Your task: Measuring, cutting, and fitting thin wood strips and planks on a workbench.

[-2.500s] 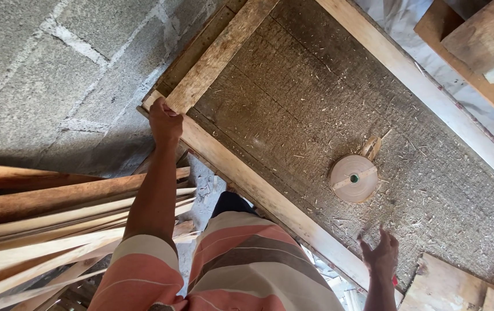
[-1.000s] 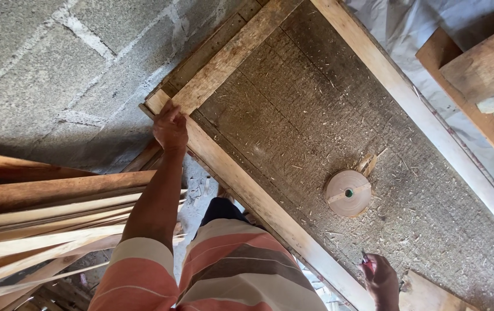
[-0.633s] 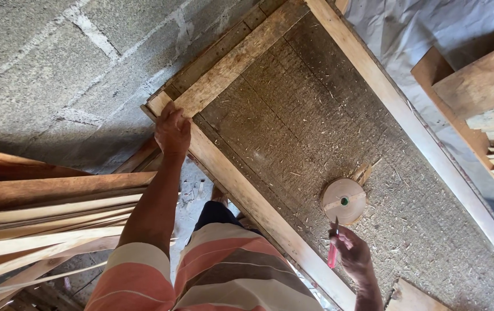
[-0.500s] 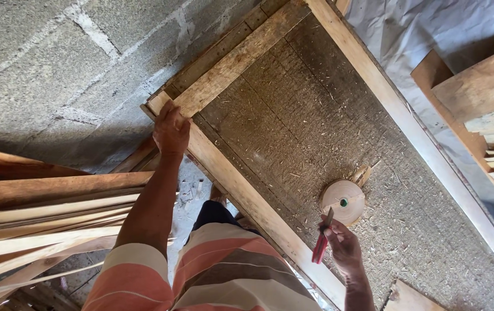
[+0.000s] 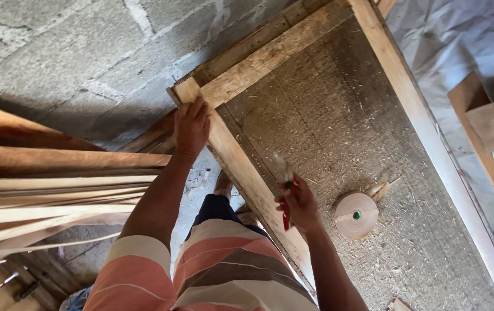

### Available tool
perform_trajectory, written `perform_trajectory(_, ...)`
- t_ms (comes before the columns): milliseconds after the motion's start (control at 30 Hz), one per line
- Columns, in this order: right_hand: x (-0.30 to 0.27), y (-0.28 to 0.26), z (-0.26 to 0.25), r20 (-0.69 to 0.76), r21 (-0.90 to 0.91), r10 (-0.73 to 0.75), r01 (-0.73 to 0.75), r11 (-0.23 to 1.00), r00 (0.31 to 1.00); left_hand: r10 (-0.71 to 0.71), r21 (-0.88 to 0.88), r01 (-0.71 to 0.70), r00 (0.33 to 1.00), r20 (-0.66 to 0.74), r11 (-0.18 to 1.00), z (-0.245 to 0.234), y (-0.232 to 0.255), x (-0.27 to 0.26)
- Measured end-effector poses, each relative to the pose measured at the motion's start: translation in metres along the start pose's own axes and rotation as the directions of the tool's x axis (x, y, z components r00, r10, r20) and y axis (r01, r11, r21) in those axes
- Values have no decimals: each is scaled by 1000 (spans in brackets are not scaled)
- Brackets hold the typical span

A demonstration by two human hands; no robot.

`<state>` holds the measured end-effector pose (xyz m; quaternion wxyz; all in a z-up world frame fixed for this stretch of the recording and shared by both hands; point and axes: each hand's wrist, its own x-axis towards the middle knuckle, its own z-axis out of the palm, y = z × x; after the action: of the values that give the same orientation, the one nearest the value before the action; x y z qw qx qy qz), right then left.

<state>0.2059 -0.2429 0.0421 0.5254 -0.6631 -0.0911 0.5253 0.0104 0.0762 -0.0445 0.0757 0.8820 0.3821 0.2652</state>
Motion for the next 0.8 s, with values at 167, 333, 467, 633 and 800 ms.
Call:
perform_trajectory(167,56,-45,74,161,-530,-203,258,808,966,17,-16,-17,999,-30,1000,5,-2,-2)
perform_trajectory(333,112,-69,139,289,-738,-382,459,496,878,-21,2,21,1000,-17,1000,4,-1,-3)
perform_trajectory(467,160,-55,166,418,-744,-534,614,262,735,-54,-3,54,998,22,999,0,2,1)
perform_trajectory(633,197,-41,183,433,-807,-484,566,169,760,-84,-27,86,995,51,996,-2,0,3)
perform_trajectory(800,203,-49,200,369,-839,-429,494,227,824,-81,-56,84,995,59,995,-3,-1,4)
